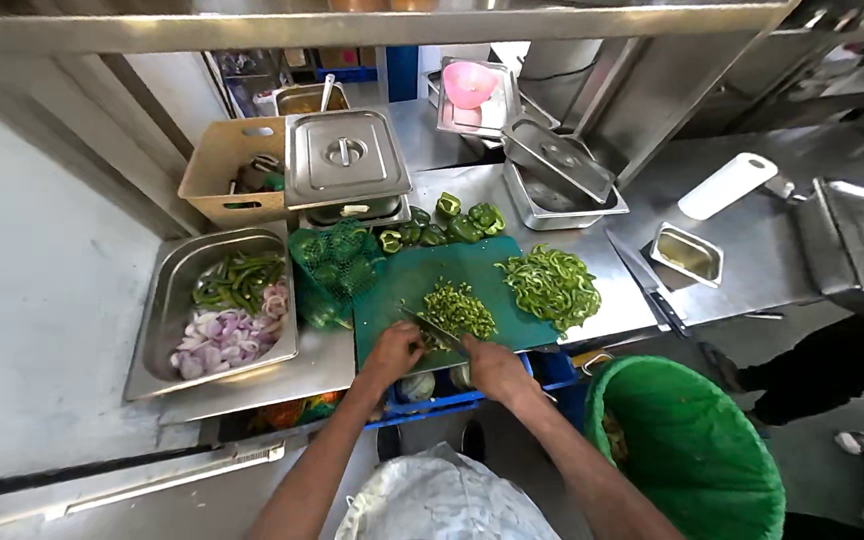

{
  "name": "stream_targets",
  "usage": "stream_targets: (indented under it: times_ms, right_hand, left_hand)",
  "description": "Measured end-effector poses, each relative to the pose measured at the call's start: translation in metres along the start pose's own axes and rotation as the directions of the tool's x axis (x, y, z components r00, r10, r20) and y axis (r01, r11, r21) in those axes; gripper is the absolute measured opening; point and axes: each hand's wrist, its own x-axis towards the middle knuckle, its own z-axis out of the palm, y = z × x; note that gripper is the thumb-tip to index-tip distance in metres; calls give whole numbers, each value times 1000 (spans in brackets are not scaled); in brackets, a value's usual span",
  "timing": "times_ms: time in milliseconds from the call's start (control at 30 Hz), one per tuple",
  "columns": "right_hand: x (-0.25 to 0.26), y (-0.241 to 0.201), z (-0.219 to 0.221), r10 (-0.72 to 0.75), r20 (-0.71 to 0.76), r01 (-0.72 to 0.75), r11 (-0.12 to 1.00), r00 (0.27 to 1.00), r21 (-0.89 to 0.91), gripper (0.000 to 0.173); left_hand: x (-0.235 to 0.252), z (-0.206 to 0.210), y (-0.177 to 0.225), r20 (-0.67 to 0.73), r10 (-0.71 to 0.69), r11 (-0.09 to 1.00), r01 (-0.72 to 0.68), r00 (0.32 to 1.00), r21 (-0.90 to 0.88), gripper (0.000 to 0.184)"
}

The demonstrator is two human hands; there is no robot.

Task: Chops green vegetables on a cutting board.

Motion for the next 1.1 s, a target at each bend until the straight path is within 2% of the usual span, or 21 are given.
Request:
stream_targets:
  times_ms: [67, 200, 367, 500, 667, 800, 933, 1100]
  right_hand:
    - [1, -4, 1, -7, 16, 7, 1000, 1000, -19, 45]
    - [44, -6, 37, -71, 10, 70, 996, 997, 61, 51]
    - [13, 4, 0, -69, 41, 70, 997, 997, -21, 46]
    - [45, 0, 43, -106, 52, 100, 989, 993, 110, 47]
    - [50, -4, 48, -120, 37, 116, 988, 992, 105, 51]
    - [42, -3, 38, -91, 10, 90, 994, 996, 67, 48]
    - [6, -7, 3, -48, 8, 49, 999, 999, -23, 45]
    - [47, -11, 42, -87, -2, 87, 995, 996, 54, 47]
  left_hand:
    - [4, -2, 0, 30, 11, 1000, -11, 999, 0, 8]
    - [5, -2, -1, 69, -13, 1000, 14, 998, -4, 11]
    - [-1, 4, -5, -53, 58, 998, -59, 997, -17, 8]
    - [-7, 10, -9, -80, 72, 997, -75, 994, -32, 11]
    - [-25, 16, -11, -214, 45, 998, -52, 976, -26, 22]
    - [-24, 17, -8, -143, 14, 1000, -13, 990, 6, 16]
    - [-13, 10, -8, -66, 15, 1000, -17, 998, -18, 12]
    - [-12, 10, -7, -59, 2, 1000, -3, 998, -22, 12]
